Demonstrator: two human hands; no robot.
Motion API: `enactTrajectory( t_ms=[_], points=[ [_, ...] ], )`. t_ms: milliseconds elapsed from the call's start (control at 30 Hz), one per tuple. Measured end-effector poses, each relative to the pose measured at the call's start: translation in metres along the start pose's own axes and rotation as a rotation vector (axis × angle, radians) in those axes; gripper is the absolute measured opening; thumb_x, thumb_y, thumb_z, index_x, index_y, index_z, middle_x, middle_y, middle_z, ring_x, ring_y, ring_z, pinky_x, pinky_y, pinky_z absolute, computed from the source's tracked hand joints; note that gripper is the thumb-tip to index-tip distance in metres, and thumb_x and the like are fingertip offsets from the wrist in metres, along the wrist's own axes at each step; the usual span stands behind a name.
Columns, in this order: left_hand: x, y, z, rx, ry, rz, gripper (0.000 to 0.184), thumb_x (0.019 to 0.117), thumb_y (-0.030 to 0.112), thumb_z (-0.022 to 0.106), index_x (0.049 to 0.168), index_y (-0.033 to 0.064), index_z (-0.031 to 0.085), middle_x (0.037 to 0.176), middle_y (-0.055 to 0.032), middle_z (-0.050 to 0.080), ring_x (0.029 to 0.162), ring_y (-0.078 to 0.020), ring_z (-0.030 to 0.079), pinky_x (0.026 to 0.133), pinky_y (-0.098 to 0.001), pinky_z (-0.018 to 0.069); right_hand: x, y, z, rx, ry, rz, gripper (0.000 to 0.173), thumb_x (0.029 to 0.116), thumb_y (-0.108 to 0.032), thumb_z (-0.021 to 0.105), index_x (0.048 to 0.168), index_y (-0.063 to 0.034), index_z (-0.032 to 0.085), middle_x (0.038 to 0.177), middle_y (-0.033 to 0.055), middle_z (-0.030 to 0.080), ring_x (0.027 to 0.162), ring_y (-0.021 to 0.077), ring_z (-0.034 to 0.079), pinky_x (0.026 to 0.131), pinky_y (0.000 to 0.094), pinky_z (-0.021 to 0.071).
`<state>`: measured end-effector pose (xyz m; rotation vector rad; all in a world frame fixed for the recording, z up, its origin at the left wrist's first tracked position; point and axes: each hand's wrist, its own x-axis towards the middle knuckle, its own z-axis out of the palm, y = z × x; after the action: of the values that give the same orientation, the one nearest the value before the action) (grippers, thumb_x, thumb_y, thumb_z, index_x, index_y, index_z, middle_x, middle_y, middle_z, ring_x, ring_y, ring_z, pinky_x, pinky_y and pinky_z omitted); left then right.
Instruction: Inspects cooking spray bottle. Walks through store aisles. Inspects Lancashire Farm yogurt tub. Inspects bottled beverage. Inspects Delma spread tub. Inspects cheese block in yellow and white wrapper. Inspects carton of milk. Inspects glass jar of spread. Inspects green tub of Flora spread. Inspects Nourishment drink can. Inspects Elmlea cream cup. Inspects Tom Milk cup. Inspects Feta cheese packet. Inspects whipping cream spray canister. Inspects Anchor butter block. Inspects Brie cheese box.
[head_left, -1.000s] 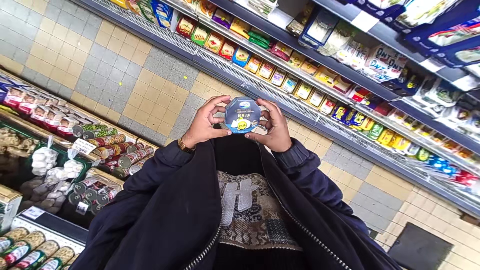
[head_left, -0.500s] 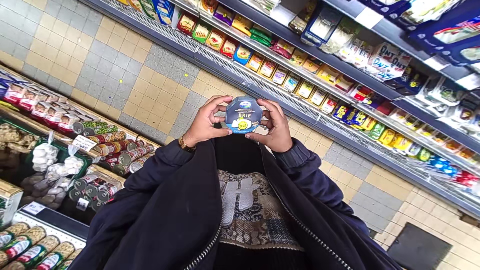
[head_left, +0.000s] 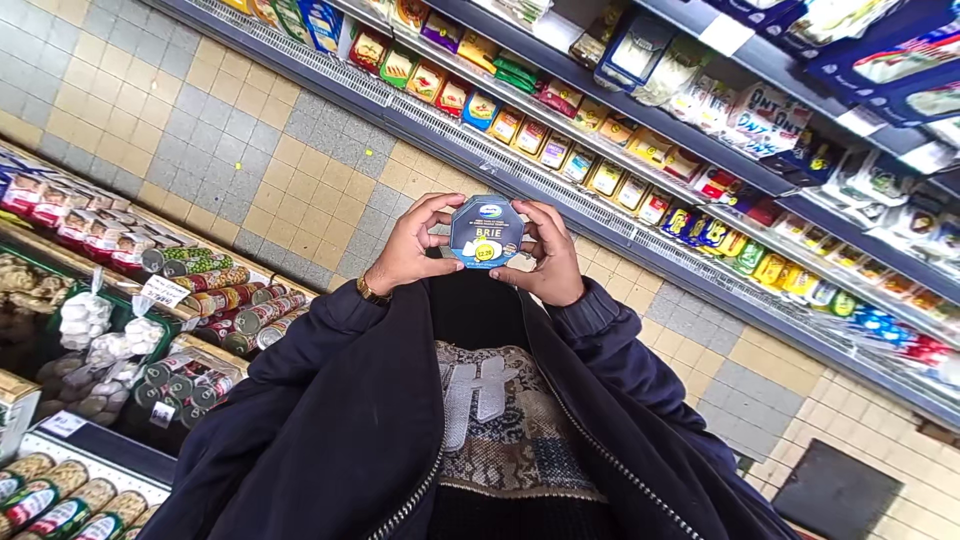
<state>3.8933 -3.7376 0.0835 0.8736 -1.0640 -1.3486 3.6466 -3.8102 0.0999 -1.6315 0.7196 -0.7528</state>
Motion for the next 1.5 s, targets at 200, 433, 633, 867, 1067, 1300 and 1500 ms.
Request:
enactTrajectory(
  t_ms=[200, 433, 633, 867, 1067, 1300, 1500],
  points=[
    [0.003, 0.0, 0.004, 0.003, 0.003, -0.023, 0.085, 0.0668, -0.009, 0.086, 0.143, 0.0061, 0.052, 0.146, -0.0146, 0.048, 0.12, -0.0337, 0.063, 0.091, -0.0531, 0.0624, -0.001, 0.002, -0.005, -0.019, 0.0, 0.0, 0.094, 0.0669, -0.017, 0.096, 0.148, -0.0079, 0.049, 0.143, 0.0121, 0.047, 0.115, 0.0212, 0.064, 0.086, 0.0381, 0.0645],
    [0.012, -0.004, 0.007, -0.011, -0.012, -0.028, 0.084, 0.0673, -0.01, 0.085, 0.143, 0.0052, 0.052, 0.144, -0.0147, 0.049, 0.12, -0.0331, 0.063, 0.093, -0.0535, 0.0617, 0.001, 0.003, -0.011, -0.031, 0.012, 0.009, 0.095, 0.0661, -0.019, 0.096, 0.148, -0.0085, 0.049, 0.143, 0.0133, 0.048, 0.116, 0.0219, 0.064, 0.084, 0.0369, 0.0649],
    [0.025, -0.008, 0.009, -0.011, -0.006, -0.039, 0.082, 0.0684, -0.009, 0.085, 0.142, 0.0032, 0.052, 0.145, -0.016, 0.049, 0.121, -0.0339, 0.062, 0.093, -0.0528, 0.0618, 0.011, 0.005, -0.02, -0.136, -0.008, 0.01, 0.104, 0.0639, -0.026, 0.098, 0.152, -0.008, 0.045, 0.139, 0.0166, 0.048, 0.117, 0.0225, 0.062, 0.084, 0.036, 0.0636],
    [0.052, -0.018, 0.009, 0.006, 0.02, -0.033, 0.081, 0.0689, -0.005, 0.087, 0.142, 0.0015, 0.052, 0.142, -0.0166, 0.051, 0.12, -0.0332, 0.063, 0.09, -0.0516, 0.0625, 0.04, 0.013, -0.039, -0.222, -0.052, 0.033, 0.104, 0.0629, -0.024, 0.098, 0.152, -0.0072, 0.046, 0.134, 0.0205, 0.049, 0.114, 0.0233, 0.064, 0.083, 0.0352, 0.064],
    [0.09, -0.021, 0.014, -0.012, 0.082, -0.064, 0.084, 0.0699, -0.009, 0.084, 0.144, -0.0028, 0.047, 0.146, -0.0209, 0.048, 0.124, -0.0386, 0.06, 0.093, -0.0548, 0.0618, 0.08, 0.023, -0.072, -0.2, -0.08, 0.071, 0.099, 0.0607, -0.023, 0.097, 0.146, -0.0034, 0.051, 0.134, 0.0217, 0.052, 0.112, 0.024, 0.065, 0.079, 0.0344, 0.064],
    [0.126, -0.029, 0.015, 0.02, 0.2, -0.079, 0.087, 0.0748, -0.001, 0.084, 0.15, -0.0035, 0.04, 0.153, -0.0224, 0.041, 0.138, -0.0406, 0.048, 0.098, -0.0552, 0.0586, 0.158, 0.068, -0.137, -0.47, -0.065, 0.117, 0.103, 0.0604, -0.039, 0.096, 0.148, -0.0079, 0.05, 0.135, 0.0194, 0.059, 0.114, 0.0284, 0.064, 0.091, 0.0468, 0.057],
    [0.141, -0.034, 0.016, 0.02, 0.32, -0.092, 0.083, 0.0773, 0.004, 0.083, 0.148, -0.0048, 0.04, 0.151, -0.0217, 0.044, 0.135, -0.0397, 0.051, 0.097, -0.0539, 0.0591, 0.248, 0.136, -0.2, -0.829, -0.023, 0.177, 0.109, 0.0585, -0.042, 0.096, 0.151, -0.0104, 0.047, 0.137, 0.0238, 0.058, 0.125, 0.0434, 0.057, 0.101, 0.0641, 0.0468]
  ],
)
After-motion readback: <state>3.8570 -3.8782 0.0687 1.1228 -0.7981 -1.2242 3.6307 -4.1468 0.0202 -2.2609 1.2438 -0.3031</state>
